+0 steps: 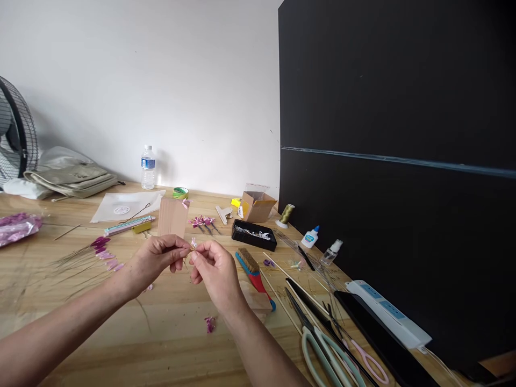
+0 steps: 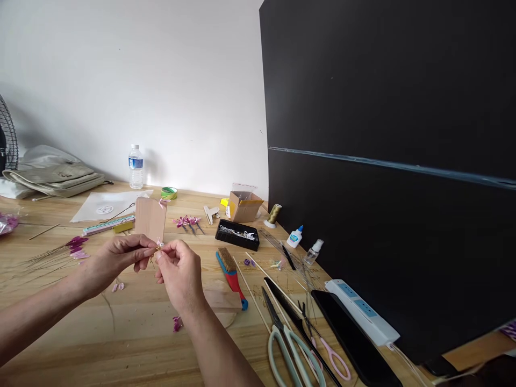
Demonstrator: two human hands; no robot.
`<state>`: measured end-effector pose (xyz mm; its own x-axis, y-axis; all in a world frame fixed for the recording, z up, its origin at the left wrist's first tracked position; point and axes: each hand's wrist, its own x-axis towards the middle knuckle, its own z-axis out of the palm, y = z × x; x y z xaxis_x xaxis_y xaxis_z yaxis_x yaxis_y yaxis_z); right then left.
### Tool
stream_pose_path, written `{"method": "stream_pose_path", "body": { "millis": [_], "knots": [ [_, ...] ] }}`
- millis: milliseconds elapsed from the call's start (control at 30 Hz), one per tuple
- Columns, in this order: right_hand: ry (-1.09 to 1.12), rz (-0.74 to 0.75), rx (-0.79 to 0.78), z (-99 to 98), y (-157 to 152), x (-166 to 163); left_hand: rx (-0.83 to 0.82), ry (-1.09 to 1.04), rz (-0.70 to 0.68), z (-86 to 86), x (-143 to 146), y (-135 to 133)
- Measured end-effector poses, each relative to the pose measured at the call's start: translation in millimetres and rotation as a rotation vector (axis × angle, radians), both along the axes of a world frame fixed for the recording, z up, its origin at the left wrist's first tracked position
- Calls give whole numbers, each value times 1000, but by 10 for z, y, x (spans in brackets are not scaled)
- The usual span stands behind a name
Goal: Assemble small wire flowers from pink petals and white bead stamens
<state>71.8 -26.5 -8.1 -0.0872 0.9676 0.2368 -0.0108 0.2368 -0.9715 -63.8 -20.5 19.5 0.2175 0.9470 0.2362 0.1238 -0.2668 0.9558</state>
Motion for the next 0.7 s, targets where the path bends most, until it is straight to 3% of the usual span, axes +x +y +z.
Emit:
{"method": "stream_pose_path", "body": {
  "millis": [200, 367, 700],
  "knots": [
    [-366, -200, 386, -30, -10, 48, -46, -6, -3, -24, 8, -2],
    [-611, -238, 641, -22, -14, 87, -78, 5, -40, -52, -4, -20],
    [-627, -331, 777, -37, 4, 90, -53, 38, -69, -92, -29, 22]
  ]
}}
